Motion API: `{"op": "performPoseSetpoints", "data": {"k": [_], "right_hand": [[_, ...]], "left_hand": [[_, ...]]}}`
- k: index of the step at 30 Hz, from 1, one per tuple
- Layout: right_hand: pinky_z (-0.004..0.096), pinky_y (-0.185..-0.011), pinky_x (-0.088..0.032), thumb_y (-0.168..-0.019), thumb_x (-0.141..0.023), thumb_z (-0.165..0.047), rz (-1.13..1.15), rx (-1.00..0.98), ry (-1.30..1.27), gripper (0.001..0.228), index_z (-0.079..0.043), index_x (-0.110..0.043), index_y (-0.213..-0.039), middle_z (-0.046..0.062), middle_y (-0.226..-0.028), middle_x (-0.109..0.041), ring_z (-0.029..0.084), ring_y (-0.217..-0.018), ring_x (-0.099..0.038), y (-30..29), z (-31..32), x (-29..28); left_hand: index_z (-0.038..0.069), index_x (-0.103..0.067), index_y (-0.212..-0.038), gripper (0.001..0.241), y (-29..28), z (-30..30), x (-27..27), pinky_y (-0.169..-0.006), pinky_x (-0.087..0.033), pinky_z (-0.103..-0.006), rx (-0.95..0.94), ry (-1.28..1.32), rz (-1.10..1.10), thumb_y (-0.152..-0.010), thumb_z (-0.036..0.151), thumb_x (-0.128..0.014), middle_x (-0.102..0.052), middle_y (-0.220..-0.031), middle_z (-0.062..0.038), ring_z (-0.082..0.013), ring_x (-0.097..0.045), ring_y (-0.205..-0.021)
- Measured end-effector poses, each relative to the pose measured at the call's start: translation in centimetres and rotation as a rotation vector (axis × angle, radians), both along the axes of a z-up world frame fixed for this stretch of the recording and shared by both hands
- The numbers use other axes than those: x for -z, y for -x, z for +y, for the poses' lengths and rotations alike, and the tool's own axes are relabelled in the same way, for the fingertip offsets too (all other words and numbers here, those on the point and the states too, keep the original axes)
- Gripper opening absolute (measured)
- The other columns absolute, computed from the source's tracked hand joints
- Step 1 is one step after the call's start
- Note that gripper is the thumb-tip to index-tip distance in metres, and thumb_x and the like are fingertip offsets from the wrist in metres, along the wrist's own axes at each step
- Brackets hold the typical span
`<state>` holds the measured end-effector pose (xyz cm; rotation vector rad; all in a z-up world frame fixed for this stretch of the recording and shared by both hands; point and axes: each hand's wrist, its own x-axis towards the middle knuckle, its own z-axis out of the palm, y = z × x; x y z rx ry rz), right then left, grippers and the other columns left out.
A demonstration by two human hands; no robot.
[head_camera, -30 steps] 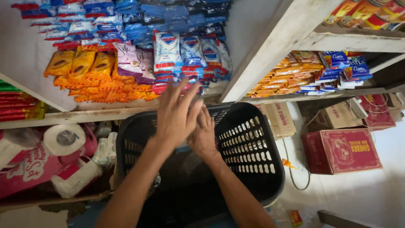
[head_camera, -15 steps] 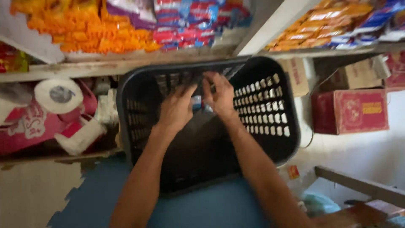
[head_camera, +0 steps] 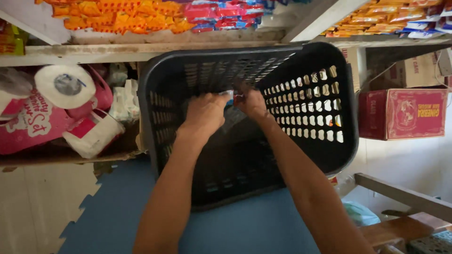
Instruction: Pick detergent sachets from a grocery shelf and place them into a shopping basket.
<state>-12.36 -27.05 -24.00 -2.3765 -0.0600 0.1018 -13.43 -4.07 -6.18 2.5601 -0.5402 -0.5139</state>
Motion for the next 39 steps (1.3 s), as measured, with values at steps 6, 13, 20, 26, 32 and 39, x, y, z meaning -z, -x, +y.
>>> {"op": "performPoseSetpoints", "data": {"k": [6,13,20,26,32,39], "right_hand": [[0.051,-0.086,-0.056,-0.084,-0.074,-0.026,0.44,0.07,0.418,0.035,-0.022,-0.075,-0.118,0.018,-0.107,-0.074,0.039,-0.099,-0.07,-1.9,1.6,4.7],[0.054,-0.086,-0.051,-0.07,-0.08,-0.022,0.203,0.016,0.219,0.052,-0.009,-0.072,-0.119,0.028,-0.112,-0.068,0.046,-0.104,-0.063,-1.3,1.3,20.1],[0.047,-0.095,-0.056,-0.079,-0.078,-0.034,0.482,0.296,0.151,0.049,-0.005,-0.069,-0.117,0.023,-0.116,-0.073,0.041,-0.112,-0.069,-1.5,2.2,21.9],[0.045,-0.094,-0.054,-0.076,-0.082,-0.035,0.553,0.214,-0.071,0.061,-0.004,-0.06,-0.123,0.017,-0.115,-0.07,0.035,-0.11,-0.067,-0.7,1.3,25.1],[0.043,-0.084,-0.056,-0.076,-0.076,-0.036,0.5,-0.179,0.324,0.045,-0.01,-0.07,-0.112,0.013,-0.107,-0.073,0.032,-0.1,-0.07,-2.4,1.4,24.0],[0.046,-0.075,-0.057,-0.078,-0.067,-0.039,0.007,-0.39,0.692,0.026,-0.021,-0.076,-0.094,0.009,-0.096,-0.074,0.032,-0.095,-0.071,-0.2,0.3,30.7]], "left_hand": [[0.027,-0.072,-0.126,0.055,0.1,0.1,0.4,-0.091,-0.048,-0.0535,0.105,-0.035,0.175,-0.077,0.002,-0.072,-0.068,-0.121,-0.016,-0.0402,-0.061,-0.11],[0.02,-0.073,-0.121,0.044,1.0,0.3,1.9,-0.097,-0.043,-0.0585,0.054,-0.013,-0.02,-0.081,0.004,-0.065,-0.072,-0.112,-0.012,-0.0354,-0.064,-0.109],[0.014,-0.071,-0.119,0.037,1.4,0.7,1.1,-0.096,-0.044,-0.0579,0.025,-0.018,-0.181,-0.085,0.007,-0.058,-0.071,-0.108,-0.014,-0.0394,-0.063,-0.102],[0.011,-0.069,-0.118,0.034,1.1,0.6,-0.2,-0.096,-0.045,-0.0569,0.0,-0.032,-0.177,-0.086,0.008,-0.057,-0.071,-0.108,-0.014,-0.0389,-0.063,-0.103],[0.009,-0.067,-0.121,0.04,1.1,0.6,-0.2,-0.091,-0.048,-0.0547,0.015,-0.026,-0.156,-0.082,0.004,-0.06,-0.071,-0.11,-0.015,-0.0383,-0.063,-0.103],[0.009,-0.065,-0.126,0.045,0.7,0.3,-0.8,-0.093,-0.047,-0.058,0.019,-0.061,-0.027,-0.082,0.002,-0.061,-0.067,-0.116,-0.017,-0.0414,-0.061,-0.106]]}}
